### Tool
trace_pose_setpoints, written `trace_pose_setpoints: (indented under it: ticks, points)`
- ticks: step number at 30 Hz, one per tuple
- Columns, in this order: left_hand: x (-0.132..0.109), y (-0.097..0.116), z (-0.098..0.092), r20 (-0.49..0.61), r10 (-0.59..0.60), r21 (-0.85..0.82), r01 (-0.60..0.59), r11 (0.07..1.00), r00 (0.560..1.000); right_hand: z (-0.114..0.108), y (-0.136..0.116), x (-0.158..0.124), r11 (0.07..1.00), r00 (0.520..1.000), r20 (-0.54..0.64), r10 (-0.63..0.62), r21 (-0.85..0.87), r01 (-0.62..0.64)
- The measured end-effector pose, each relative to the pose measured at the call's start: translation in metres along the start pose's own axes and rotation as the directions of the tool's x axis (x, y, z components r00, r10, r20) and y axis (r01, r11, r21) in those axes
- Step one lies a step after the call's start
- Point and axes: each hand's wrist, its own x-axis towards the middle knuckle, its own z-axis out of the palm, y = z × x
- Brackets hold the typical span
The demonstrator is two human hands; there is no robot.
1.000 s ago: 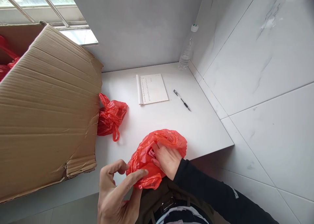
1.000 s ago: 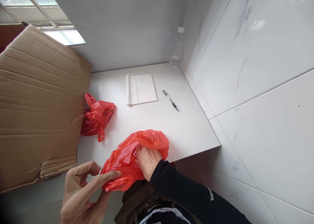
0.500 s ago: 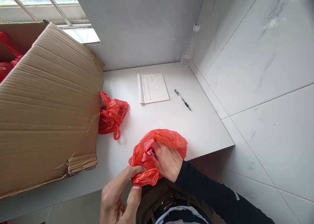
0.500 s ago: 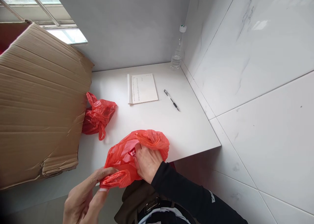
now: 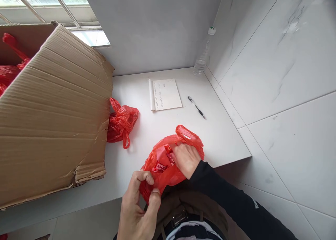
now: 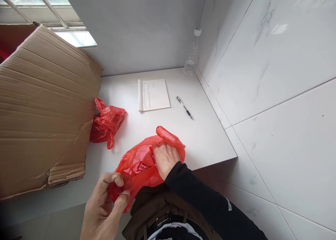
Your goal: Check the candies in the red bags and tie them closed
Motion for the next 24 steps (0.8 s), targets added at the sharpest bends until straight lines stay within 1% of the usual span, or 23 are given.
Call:
trace_pose_setpoints:
  ticks: [3,6,9,12,13,15,17,19,21,24]
  points:
    - [-0.002,0.0,0.005,0.035,-0.017,-0.008,0.018,1.0,0.999,0.006,-0.003,0.006,1.0,1.0,-0.005,-0.007,-0.004,0.007]
    - [-0.001,0.001,0.006,0.018,-0.009,0.024,0.009,1.0,1.0,0.007,-0.005,0.006,1.0,0.999,-0.026,-0.03,0.002,0.03]
    - [0.001,0.001,0.004,0.003,-0.017,0.029,0.017,0.999,1.0,0.005,-0.008,0.002,0.999,0.997,-0.071,-0.044,0.016,0.045]
    - [0.003,0.002,0.002,-0.033,0.006,0.048,-0.004,0.999,0.999,0.004,-0.013,-0.002,0.994,0.99,-0.129,-0.059,0.086,0.07]
    - [0.004,0.003,0.001,-0.046,0.019,0.061,-0.016,0.998,0.999,0.004,-0.014,-0.004,0.991,0.991,-0.123,-0.056,0.115,0.07]
    - [0.005,0.004,0.0,-0.076,0.047,0.093,-0.04,0.995,0.996,0.002,-0.016,-0.008,0.988,0.997,-0.063,-0.047,0.144,0.055]
    - [0.005,0.004,-0.001,-0.1,0.065,0.128,-0.052,0.99,0.993,-0.001,-0.016,-0.015,0.994,0.999,0.019,-0.035,0.1,0.033]
    - [0.005,0.004,-0.001,-0.114,0.066,0.148,-0.049,0.988,0.991,-0.005,-0.013,-0.023,1.0,0.998,0.065,-0.023,0.017,0.022]
    - [0.004,0.003,-0.001,-0.109,0.068,0.149,-0.052,0.987,0.992,-0.008,-0.007,-0.029,0.999,0.996,0.086,-0.005,-0.048,0.009]
    - [0.002,0.003,0.002,-0.078,0.063,0.126,-0.053,0.991,0.995,-0.008,0.003,-0.035,0.998,0.997,0.078,0.011,-0.06,-0.006]
